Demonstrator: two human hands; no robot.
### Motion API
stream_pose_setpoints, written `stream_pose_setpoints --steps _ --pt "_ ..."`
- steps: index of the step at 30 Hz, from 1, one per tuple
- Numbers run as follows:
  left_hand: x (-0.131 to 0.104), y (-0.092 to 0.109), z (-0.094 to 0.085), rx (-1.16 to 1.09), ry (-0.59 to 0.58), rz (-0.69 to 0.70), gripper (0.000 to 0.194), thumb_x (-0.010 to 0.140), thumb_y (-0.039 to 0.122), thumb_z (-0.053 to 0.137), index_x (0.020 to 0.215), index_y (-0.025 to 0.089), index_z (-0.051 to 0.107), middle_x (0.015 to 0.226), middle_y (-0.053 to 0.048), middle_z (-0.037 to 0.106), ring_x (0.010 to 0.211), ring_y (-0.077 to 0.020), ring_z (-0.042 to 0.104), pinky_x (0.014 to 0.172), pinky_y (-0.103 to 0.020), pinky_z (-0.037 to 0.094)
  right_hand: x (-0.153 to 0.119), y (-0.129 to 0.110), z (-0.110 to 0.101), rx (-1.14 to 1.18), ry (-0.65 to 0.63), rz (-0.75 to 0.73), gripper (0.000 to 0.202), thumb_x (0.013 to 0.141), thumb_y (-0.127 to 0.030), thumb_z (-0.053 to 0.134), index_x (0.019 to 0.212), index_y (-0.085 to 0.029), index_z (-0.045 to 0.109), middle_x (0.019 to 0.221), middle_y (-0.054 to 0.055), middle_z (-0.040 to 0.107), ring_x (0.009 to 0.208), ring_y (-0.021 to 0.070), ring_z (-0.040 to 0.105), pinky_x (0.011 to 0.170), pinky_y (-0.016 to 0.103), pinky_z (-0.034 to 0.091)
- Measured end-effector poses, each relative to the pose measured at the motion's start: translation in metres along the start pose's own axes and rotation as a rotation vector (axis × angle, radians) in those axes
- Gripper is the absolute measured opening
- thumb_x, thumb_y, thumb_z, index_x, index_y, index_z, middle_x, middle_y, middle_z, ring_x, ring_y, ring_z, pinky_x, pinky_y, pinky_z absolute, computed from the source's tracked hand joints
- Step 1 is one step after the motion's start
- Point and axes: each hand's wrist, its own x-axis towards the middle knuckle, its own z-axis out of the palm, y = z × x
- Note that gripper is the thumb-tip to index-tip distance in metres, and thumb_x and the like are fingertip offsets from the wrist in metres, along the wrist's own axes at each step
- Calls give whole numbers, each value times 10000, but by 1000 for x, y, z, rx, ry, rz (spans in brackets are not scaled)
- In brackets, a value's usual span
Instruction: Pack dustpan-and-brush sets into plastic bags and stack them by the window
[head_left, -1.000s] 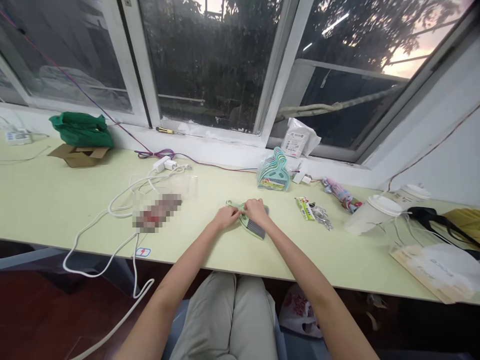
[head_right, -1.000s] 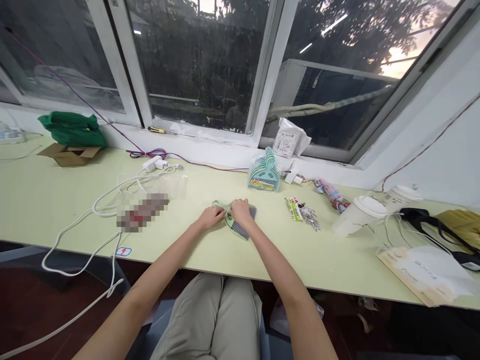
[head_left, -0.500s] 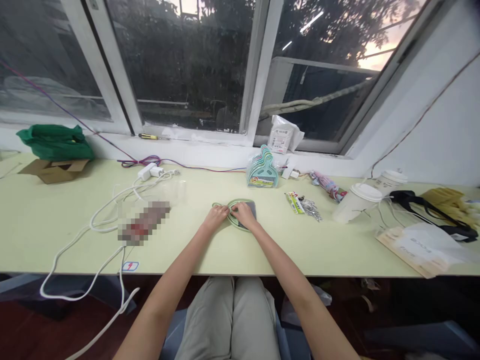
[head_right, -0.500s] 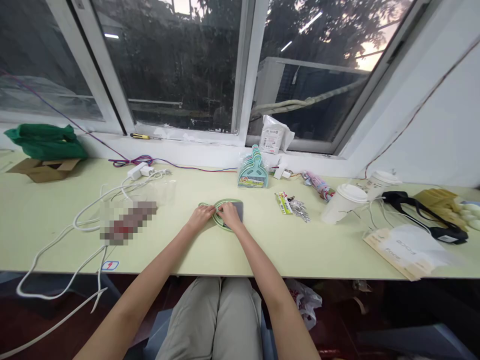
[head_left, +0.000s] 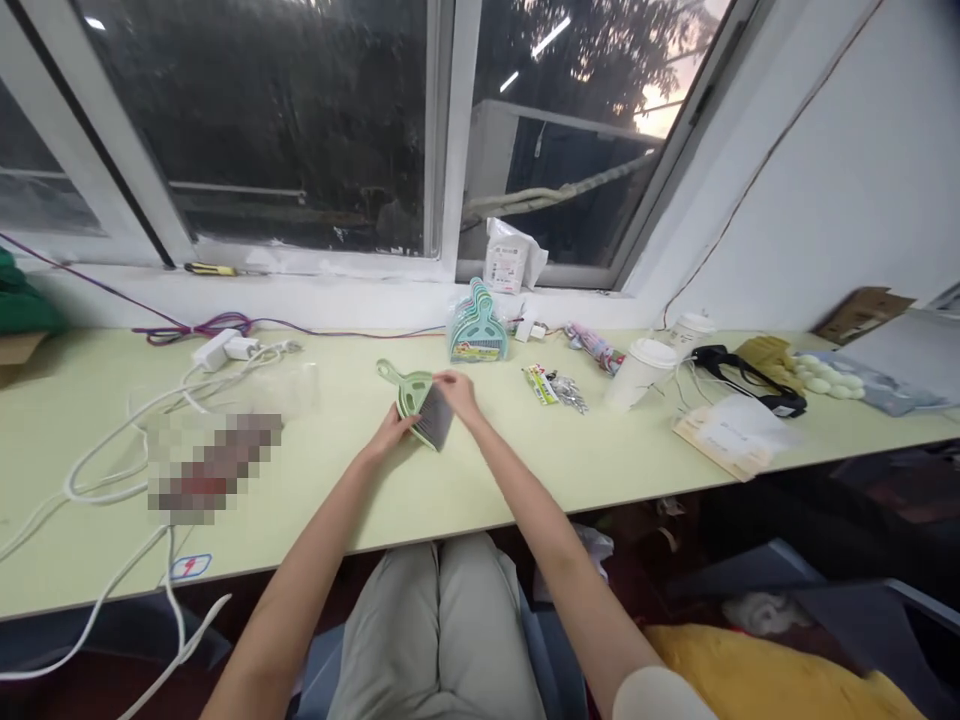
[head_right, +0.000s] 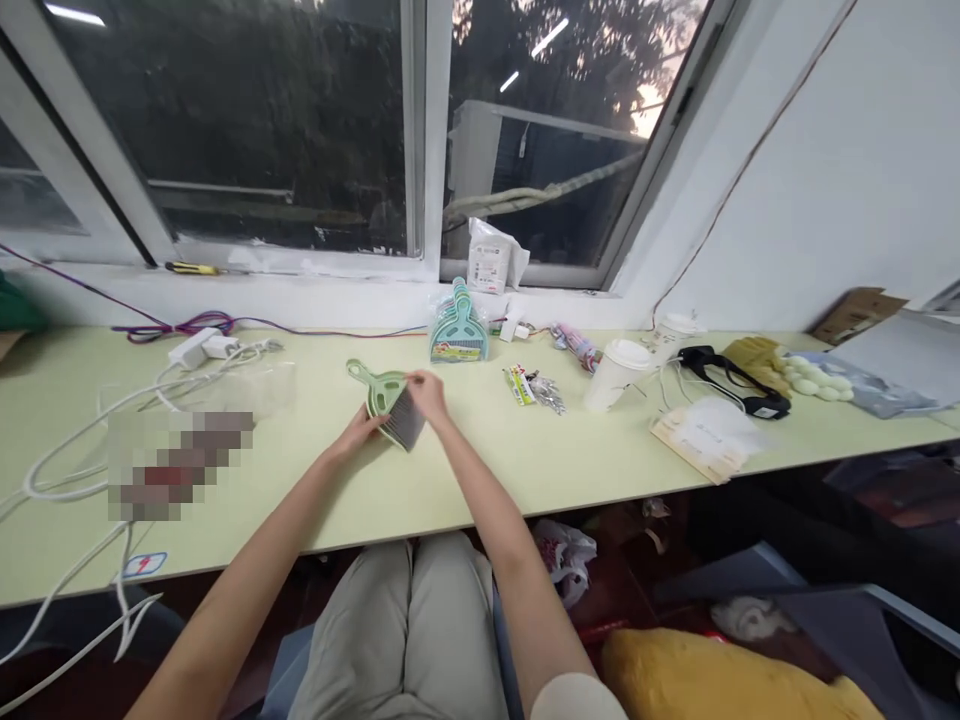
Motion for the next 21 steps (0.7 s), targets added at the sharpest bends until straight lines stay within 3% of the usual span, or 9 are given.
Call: stream_pose_setpoints --steps 2,4,6,9,12,14,17,21 --pt "3 -2 -7 -62 61 -41 447 761 222 581 1199 221 489 1084 -62 633 920 -197 622 764 -306 526 -8 39 -31 -187 173 76 423 896 -121 346 1259 -137 562 1343 110 571 1266 177 467 1080 320 324" --pt "6 -1 -16 -116 143 -57 448 755 204 551 1195 242 479 1016 -31 636 844 -169 621 723 -290 530 -22 85 -65 -386 219 230 517 876 -95 367 1390 -92 427 1500 161 384 1413 231 273 1144 437 212" --pt "10 3 -23 -169 217 -55 469 728 200 561 1184 270 477 974 -10 634 790 -156 615 681 -278 531 -39 125 -90 -500 135 343 554 876 -101 363 1429 -77 363 1555 183 263 1461 275 146 1142 561 135" --pt "17 6 -29 -241 285 -57 464 675 198 596 1123 288 513 926 4 629 741 -148 604 620 -248 517 -64 159 -105 -463 -62 249 543 856 -45 281 1353 -135 481 1485 140 417 1436 253 250 1130 632 59" --pt "19 6 -29 -286 292 -50 431 645 180 601 1061 278 555 894 7 624 718 -138 593 575 -216 491 -86 160 -98 -355 -85 -1 557 797 2 260 1131 -216 649 1286 54 624 1348 203 409 1143 615 -44" --pt "19 5 -27 -308 283 -50 395 642 173 593 1027 260 574 869 4 620 706 -135 586 559 -209 478 -99 149 -88 -319 -27 -81 521 797 -9 268 1009 -230 689 1222 40 657 1310 203 447 1144 606 -76" --pt "15 5 -23 -316 270 -72 333 646 168 583 973 228 586 831 -2 612 696 -130 577 557 -203 467 -113 127 -72 -290 60 -42 430 878 -97 301 1070 -225 664 1256 78 632 1266 236 482 1130 640 -44" --pt "11 8 -20 -332 265 -89 312 642 152 572 947 214 578 799 4 603 669 -121 567 552 -201 461 -116 98 -54 -175 18 32 267 936 -283 420 1058 -205 644 1251 118 629 1221 278 516 1095 690 25"
